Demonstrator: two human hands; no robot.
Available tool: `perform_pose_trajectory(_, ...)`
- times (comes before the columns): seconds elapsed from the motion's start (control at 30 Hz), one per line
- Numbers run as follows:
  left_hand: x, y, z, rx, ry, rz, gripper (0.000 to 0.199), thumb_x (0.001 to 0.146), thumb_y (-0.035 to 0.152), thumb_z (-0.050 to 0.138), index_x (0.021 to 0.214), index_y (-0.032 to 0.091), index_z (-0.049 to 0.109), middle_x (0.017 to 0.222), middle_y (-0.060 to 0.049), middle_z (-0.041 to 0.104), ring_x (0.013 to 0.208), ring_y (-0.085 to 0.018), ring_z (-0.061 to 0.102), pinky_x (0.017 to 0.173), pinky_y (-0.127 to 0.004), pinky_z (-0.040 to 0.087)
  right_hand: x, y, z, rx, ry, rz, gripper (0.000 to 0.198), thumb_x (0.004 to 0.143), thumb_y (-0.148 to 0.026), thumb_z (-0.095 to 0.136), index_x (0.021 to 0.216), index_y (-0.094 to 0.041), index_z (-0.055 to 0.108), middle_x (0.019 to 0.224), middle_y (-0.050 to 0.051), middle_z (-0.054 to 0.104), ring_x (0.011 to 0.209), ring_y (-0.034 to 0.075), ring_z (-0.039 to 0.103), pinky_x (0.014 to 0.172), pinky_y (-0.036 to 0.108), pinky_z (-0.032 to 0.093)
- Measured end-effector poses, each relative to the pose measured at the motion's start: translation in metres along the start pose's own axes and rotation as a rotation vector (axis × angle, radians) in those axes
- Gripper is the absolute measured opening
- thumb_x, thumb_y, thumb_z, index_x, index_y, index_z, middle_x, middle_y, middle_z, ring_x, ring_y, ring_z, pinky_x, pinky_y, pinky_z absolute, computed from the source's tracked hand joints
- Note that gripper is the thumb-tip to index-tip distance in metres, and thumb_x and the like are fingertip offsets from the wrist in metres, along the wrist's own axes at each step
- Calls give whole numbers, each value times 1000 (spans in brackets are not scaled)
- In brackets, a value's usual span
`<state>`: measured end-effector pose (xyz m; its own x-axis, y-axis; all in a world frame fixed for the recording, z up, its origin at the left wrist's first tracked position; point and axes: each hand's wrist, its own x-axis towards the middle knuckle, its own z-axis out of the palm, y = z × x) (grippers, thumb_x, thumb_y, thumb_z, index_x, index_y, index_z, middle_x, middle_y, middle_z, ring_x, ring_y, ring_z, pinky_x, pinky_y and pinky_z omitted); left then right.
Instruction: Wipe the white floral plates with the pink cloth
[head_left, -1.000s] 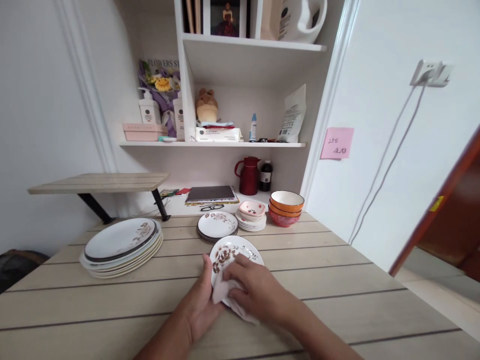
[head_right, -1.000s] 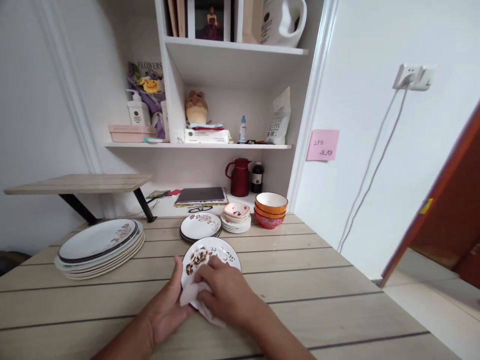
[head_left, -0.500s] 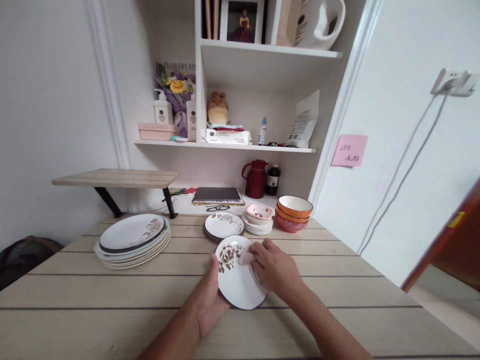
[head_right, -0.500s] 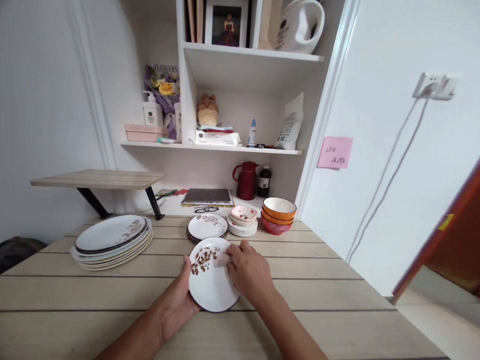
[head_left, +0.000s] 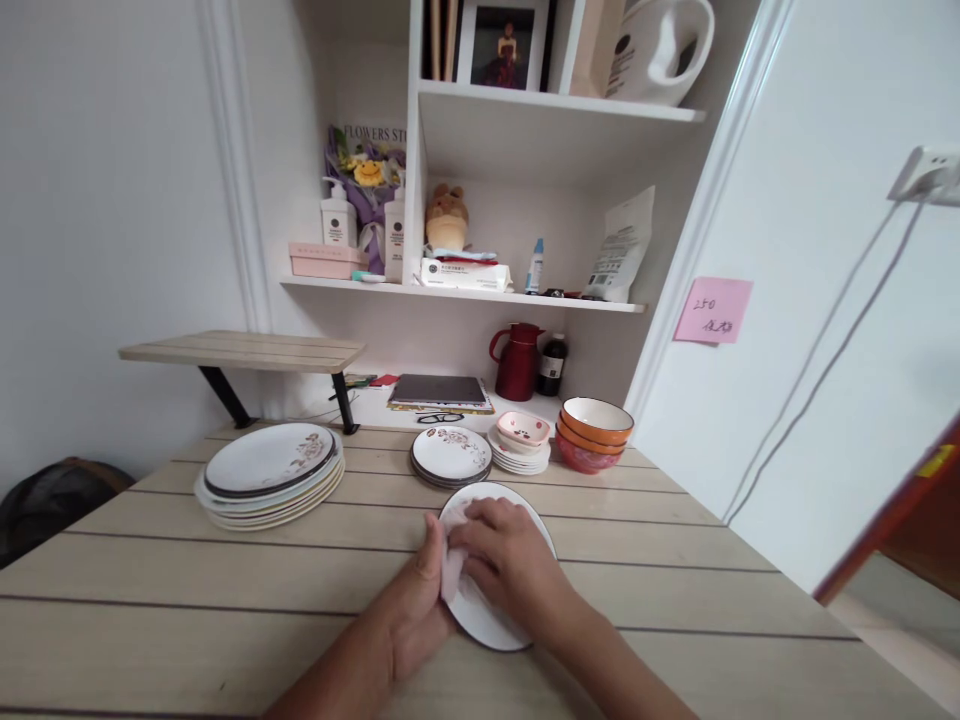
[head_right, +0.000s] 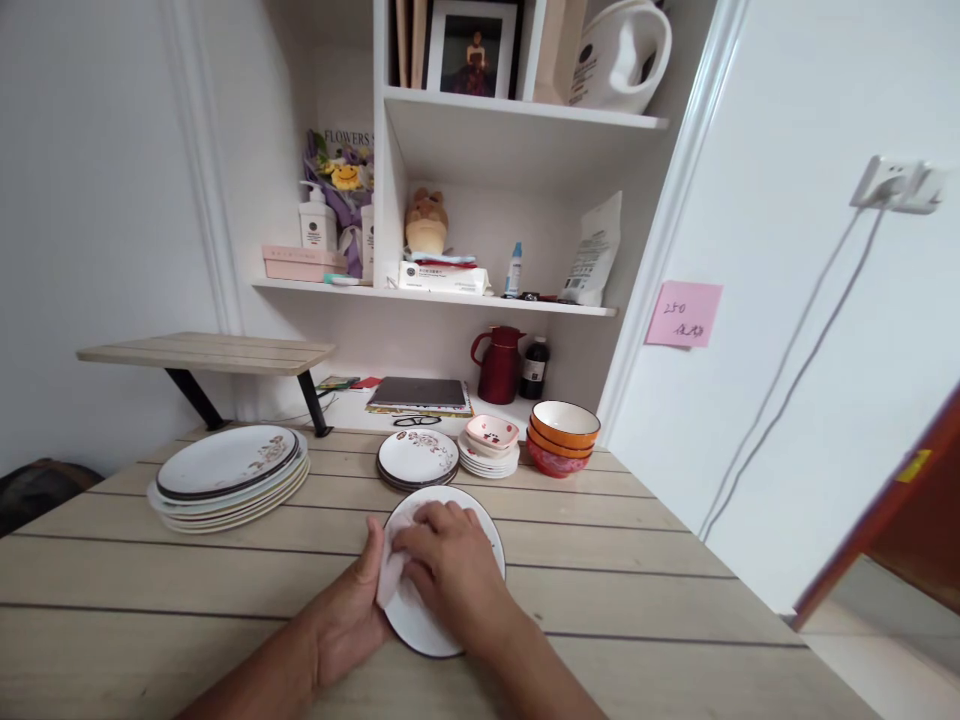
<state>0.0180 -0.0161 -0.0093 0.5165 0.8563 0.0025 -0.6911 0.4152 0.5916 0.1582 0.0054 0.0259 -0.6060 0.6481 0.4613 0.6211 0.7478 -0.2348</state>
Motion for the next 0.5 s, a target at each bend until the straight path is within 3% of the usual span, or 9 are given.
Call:
perform_pose_trajectory(0.13, 2, -2, -3, -3, 25, 33, 68, 83, 63, 39, 136, 20, 44, 123, -14, 62, 118, -27, 54, 102, -42, 36, 7, 18, 0, -164, 111, 109, 26, 85, -24, 56, 108, -33, 64, 114, 6, 58, 99, 23, 51, 83, 36, 34)
perform_pose_trajectory(0.23, 1, 0, -2, -11, 64, 40, 66, 85, 59, 43, 137, 19, 43, 125, -15, 61, 120, -27, 53, 103, -42, 35, 4, 32, -5, -238, 108, 217, 24, 86, -28, 53, 108, -32, 63, 108, 6, 59, 97, 23, 52, 80, 34, 34)
perform_pose_trajectory(0.4, 0, 6, -3, -2, 161, 69, 66, 84, 57, 47, 138, 21, 40, 127, -14, 60, 121, -27, 52, 103, -44, 35, -9, 39, -13, -261, -109, 379, 20, 80, -23, 52, 97, -26, 62, 93, 4, 59, 78, 18, 56, 59, 27, 28)
perform_pose_trajectory(0.5, 0, 8, -5, -3, 151, 50, 65, 85, 56, 46, 139, 22, 39, 128, -14, 59, 120, -28, 53, 102, -45, 36, -15, 29, -17, -239, -213, 319, 17, 75, -20, 51, 89, -23, 60, 90, 3, 59, 69, 14, 55, 55, 26, 23)
